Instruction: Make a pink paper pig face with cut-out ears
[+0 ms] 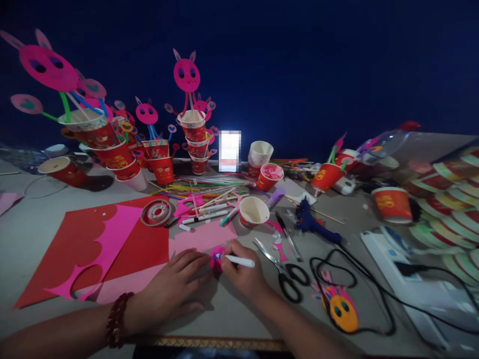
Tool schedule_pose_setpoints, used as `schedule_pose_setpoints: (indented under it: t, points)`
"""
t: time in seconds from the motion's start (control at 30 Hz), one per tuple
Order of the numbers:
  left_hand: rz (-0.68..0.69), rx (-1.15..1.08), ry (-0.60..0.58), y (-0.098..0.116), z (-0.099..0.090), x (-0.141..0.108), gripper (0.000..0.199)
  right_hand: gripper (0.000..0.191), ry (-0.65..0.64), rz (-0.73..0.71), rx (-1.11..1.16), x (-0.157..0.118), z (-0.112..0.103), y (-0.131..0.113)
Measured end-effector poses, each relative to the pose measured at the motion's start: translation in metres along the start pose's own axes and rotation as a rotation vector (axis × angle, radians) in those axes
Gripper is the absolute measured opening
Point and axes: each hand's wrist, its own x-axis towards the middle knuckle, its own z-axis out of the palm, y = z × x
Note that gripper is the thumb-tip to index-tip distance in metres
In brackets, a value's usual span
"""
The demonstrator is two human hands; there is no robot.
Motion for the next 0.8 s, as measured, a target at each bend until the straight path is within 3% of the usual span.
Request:
schedule_pose_setpoints:
  t: [0.8]
  points:
    - [-0.001,0.012,-0.009,-0.0002,0.0004,-0.0001,0.067,0.017,0.015,-0.001,0.017,0.0007,0.0005,0.0003]
